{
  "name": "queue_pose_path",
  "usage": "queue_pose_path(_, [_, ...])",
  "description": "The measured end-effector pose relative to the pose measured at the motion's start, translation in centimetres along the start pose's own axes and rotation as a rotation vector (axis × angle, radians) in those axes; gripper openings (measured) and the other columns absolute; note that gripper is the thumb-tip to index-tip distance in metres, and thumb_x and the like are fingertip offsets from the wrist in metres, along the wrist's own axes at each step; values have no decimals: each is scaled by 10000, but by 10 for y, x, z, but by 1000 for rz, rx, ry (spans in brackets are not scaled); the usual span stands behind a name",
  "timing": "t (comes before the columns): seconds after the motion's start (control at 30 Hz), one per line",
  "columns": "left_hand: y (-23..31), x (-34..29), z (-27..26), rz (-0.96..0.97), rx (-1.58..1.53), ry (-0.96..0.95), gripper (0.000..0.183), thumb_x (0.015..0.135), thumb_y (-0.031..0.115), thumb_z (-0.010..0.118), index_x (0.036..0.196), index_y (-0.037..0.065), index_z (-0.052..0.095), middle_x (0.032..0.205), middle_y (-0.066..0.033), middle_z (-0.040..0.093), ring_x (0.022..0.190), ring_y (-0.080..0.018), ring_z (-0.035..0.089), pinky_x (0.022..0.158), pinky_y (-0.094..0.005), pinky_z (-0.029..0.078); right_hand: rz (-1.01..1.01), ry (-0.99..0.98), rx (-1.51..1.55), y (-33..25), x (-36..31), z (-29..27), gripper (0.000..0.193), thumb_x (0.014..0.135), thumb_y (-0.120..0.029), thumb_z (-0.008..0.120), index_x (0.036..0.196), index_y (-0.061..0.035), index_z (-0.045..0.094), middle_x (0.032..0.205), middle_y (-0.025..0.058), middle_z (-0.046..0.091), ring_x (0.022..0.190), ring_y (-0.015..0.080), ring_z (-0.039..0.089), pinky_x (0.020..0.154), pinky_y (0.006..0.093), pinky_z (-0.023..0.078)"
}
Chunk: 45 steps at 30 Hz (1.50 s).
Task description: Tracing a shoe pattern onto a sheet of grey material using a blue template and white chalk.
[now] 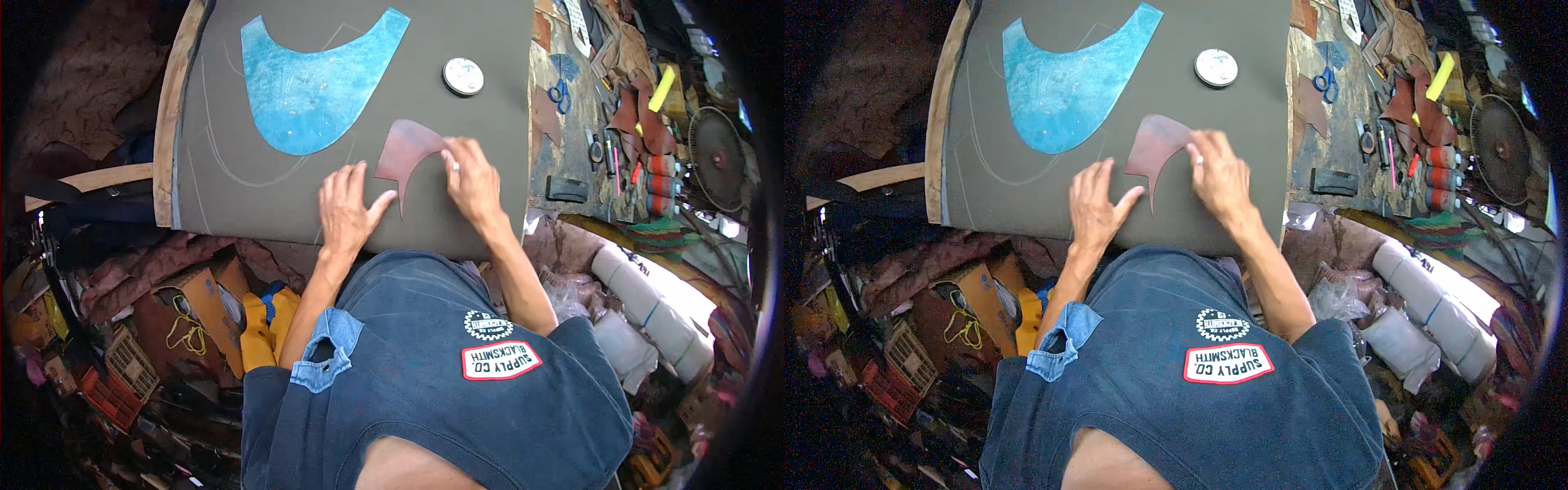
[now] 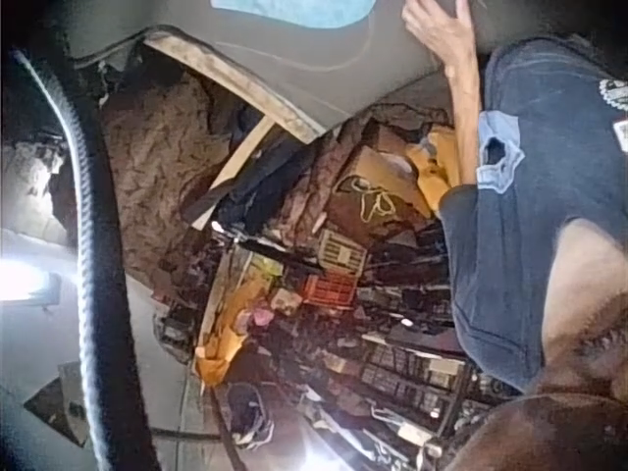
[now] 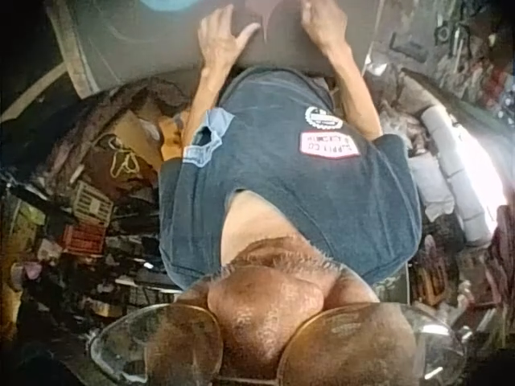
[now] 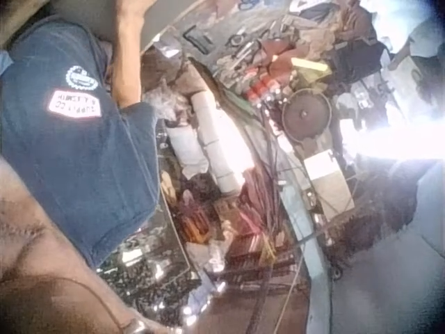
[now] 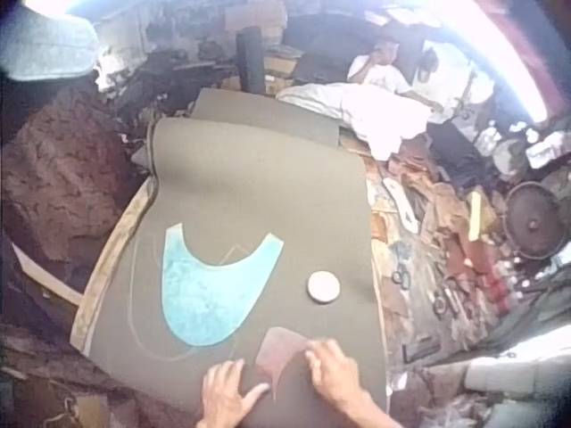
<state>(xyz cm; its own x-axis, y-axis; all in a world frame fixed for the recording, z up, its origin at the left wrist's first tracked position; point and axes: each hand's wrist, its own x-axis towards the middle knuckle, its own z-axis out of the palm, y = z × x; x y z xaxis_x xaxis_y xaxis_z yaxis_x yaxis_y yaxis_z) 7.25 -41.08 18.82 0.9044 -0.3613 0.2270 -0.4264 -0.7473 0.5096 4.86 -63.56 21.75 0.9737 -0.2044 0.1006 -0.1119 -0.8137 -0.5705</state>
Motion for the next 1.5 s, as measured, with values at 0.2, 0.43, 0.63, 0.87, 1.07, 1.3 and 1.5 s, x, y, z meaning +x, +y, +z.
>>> queue_pose_path(0.2, [13,13,23,42,31,-98,528,758,331,787,1169,47,618,1213,-148,560,1107,-343,522,902,-464,430,126,-163,-12,15,6,26,345,890,-233,656,1186,-64,604,1084,178,660,924,377,668,783,479,540])
queue_pose_path(0.43, [-9,9,14,203,-57,-154,380,790,217,753,1115,50,651,1324,-159,546,1209,-353,503,963,-463,415,309,-134,189,9,-27,21,233,911,-194,614,1085,-46,659,1034,211,682,958,371,665,828,451,528])
queue_pose_path(0.63, [-23,2,13,177,-67,-79,356,782,226,758,1082,53,678,1290,-145,571,1208,-332,507,952,-455,417,357,134,613,14,-15,15,477,1042,-377,414,990,12,686,828,87,664,729,173,617,672,314,491])
queue_pose_path(0.87, [-27,5,5,174,-133,-74,300,754,258,760,959,61,663,1185,-143,607,1160,-312,535,895,-456,439,-54,-35,497,-19,0,53,168,933,-96,605,1052,-19,694,908,125,648,838,236,639,757,329,508])
queue_pose_path(1.07, [-27,-11,26,184,-95,21,332,836,345,700,1009,63,673,1246,-156,579,1210,-322,501,945,-480,421,-111,-11,358,-11,-9,66,195,929,-43,580,1112,-26,644,1019,140,635,957,274,628,847,350,497])
queue_pose_path(1.3, [-75,4,-29,130,-42,238,259,820,260,669,955,39,649,1076,-146,607,1010,-329,589,830,-450,498,-66,3,295,-9,-10,64,215,994,-124,527,1121,22,621,1031,129,627,962,236,617,864,328,489])
queue_pose_path(1.5, [-243,-5,-120,-647,527,295,547,844,328,704,1272,33,534,1260,-206,540,1216,-400,473,987,-513,406,207,-36,636,-2,-4,72,228,1003,-147,537,1116,33,620,1085,84,635,942,162,593,844,293,482])
